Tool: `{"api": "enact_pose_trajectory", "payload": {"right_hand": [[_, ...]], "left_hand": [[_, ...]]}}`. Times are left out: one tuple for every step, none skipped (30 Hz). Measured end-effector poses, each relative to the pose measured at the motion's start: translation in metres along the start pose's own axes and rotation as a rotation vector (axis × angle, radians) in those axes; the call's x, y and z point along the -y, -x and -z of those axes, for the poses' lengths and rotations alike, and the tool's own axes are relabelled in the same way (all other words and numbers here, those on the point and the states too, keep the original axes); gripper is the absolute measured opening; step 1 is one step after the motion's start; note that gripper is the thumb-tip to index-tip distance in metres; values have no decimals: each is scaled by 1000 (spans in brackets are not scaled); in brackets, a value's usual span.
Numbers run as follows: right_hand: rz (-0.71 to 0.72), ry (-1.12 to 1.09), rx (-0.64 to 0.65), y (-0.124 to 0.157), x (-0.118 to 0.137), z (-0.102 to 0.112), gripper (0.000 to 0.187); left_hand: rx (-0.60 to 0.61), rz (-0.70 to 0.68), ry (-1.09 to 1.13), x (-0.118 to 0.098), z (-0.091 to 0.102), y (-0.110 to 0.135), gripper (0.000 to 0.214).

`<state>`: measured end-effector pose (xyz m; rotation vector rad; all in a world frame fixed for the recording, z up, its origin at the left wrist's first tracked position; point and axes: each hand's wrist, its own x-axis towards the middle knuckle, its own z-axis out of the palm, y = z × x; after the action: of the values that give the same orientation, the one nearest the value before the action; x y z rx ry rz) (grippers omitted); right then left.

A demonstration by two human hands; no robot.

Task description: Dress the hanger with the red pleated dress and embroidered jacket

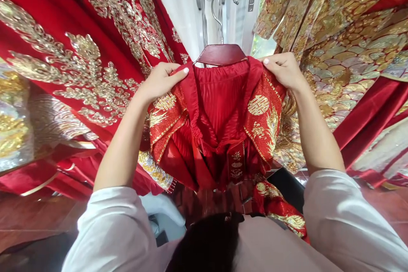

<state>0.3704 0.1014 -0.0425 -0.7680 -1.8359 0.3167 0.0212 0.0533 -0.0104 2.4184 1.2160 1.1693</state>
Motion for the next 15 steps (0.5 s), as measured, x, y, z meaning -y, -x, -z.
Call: {"api": "enact_pose_trajectory", "payload": {"right_hand": [[-2,11,-34,3,-1,3,41],[-4,39,-91,8,-3,6,40],[-1,85,-178,15,-4,9,38],[9,153,-286,24,-4,11,35],[18,244,-393,35,-4,11,32],[24,351,-489,48,-3,11,31],[25,461,-546,61,0,9,31],[16,560,-552,74,3,6,32],[-6,645,-506,87,6,2,32],[-40,708,-430,97,10,-2,31],[-78,748,-357,106,13,-7,30],[-113,771,-302,112,15,-11,29],[-142,780,-271,116,16,-15,27],[-161,777,-268,119,16,-18,26],[-168,759,-273,120,15,-21,24]], "left_hand": [[32,16,-26,2,-1,-1,45],[66,32,-43,5,-1,-3,45],[99,45,-48,7,-2,-4,45],[124,54,-49,10,-2,-5,45],[146,64,-59,11,-2,-7,45],[159,81,-91,11,-2,-7,46],[157,99,-143,9,-2,-7,46],[126,105,-208,5,-3,-7,45],[59,88,-282,-1,-4,-8,41],[-28,48,-361,-10,-7,-9,36],[-116,-15,-436,-21,-11,-10,32],[-184,-94,-502,-33,-16,-14,33],[-224,-180,-561,-46,-22,-19,35],[-228,-258,-616,-58,-29,-26,37],[-205,-325,-656,-69,-37,-35,38]]}}
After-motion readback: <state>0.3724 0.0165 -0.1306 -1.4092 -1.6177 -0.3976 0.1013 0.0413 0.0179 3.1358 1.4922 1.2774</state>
